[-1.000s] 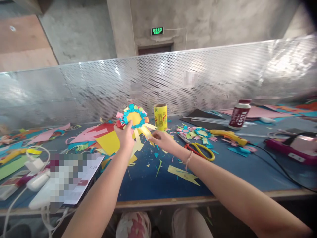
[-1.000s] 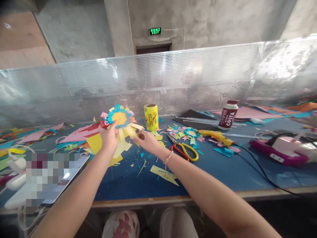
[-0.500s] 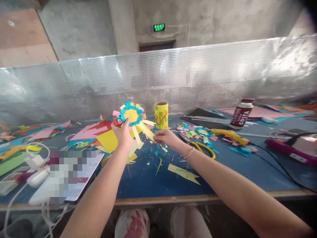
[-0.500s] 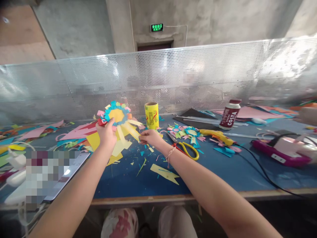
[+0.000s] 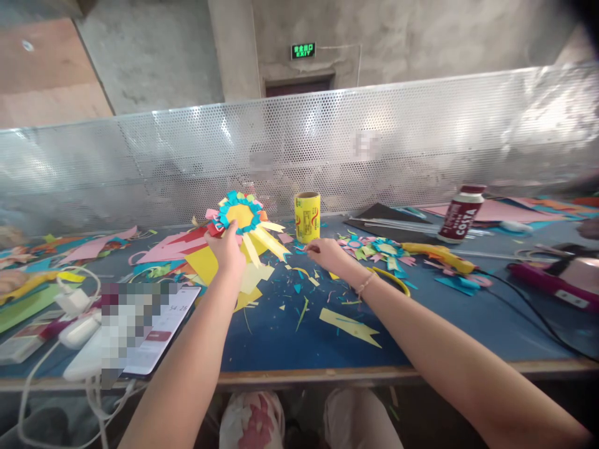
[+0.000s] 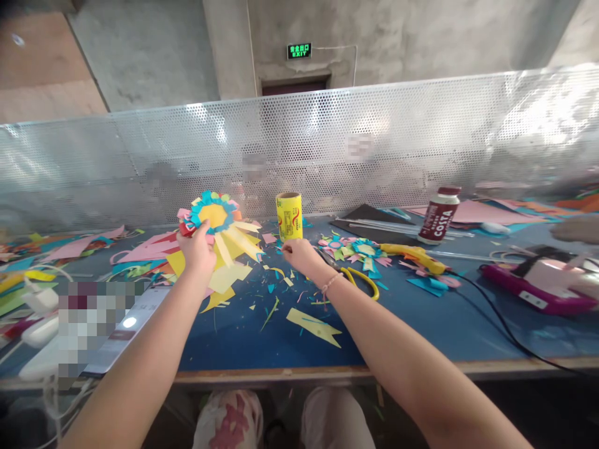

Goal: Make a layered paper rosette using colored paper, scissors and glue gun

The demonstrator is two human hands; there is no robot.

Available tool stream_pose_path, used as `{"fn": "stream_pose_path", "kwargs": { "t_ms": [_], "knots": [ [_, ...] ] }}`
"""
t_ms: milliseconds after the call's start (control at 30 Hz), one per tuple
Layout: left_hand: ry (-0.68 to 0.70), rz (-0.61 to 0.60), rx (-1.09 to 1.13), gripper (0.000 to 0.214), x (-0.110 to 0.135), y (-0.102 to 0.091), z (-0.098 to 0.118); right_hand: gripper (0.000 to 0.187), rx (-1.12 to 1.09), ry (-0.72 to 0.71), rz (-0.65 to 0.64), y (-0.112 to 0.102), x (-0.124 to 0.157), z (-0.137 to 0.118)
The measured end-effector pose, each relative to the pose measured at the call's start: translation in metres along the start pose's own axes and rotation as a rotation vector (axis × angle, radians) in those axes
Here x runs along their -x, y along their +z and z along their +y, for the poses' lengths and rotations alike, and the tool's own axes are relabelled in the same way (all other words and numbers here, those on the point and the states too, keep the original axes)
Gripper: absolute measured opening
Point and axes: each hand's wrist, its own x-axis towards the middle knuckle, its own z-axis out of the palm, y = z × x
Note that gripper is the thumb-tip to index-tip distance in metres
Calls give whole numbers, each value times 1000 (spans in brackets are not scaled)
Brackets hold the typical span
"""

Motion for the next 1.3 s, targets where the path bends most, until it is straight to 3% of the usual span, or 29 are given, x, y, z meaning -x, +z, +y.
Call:
{"fn": "stream_pose_path", "kwargs": {
  "t_ms": [67, 133, 267, 367, 533, 700, 933, 1100, 1200, 1300],
  "knots": [
    [21, -9, -16, 44, 0, 0, -1, 23, 272, -61, 70, -7, -3, 12],
    [49, -17, -20, 45, 0, 0, -2, 24, 374, -65, 112, -12, -5, 20],
    [71, -23, -29, 45, 9, 2, -2, 16, 203, -132, 198, -8, -4, 12],
    [82, -52, -34, 44, 23, 5, -3, 19, -7, -208, 153, 6, 5, -12],
    [83, -142, -60, 44, 37, 7, -6, 23, -58, -233, 109, 24, 19, -35],
    [39, -118, -73, 43, 33, 7, -9, 35, -107, -162, 63, 25, 15, -29],
    [47, -72, -79, 43, 26, 6, -12, 28, -244, -178, -191, 15, 12, -25],
    [77, -57, -60, 43, 20, 4, -14, 34, -248, -144, -179, 16, 6, -14],
    [23, -65, -55, 42, 13, 1, -14, 37, -152, -93, -167, 11, -6, 5],
    [-58, -123, -40, 41, 10, 1, -11, 34, 211, -83, -51, -6, -17, 31]
  ]
}}
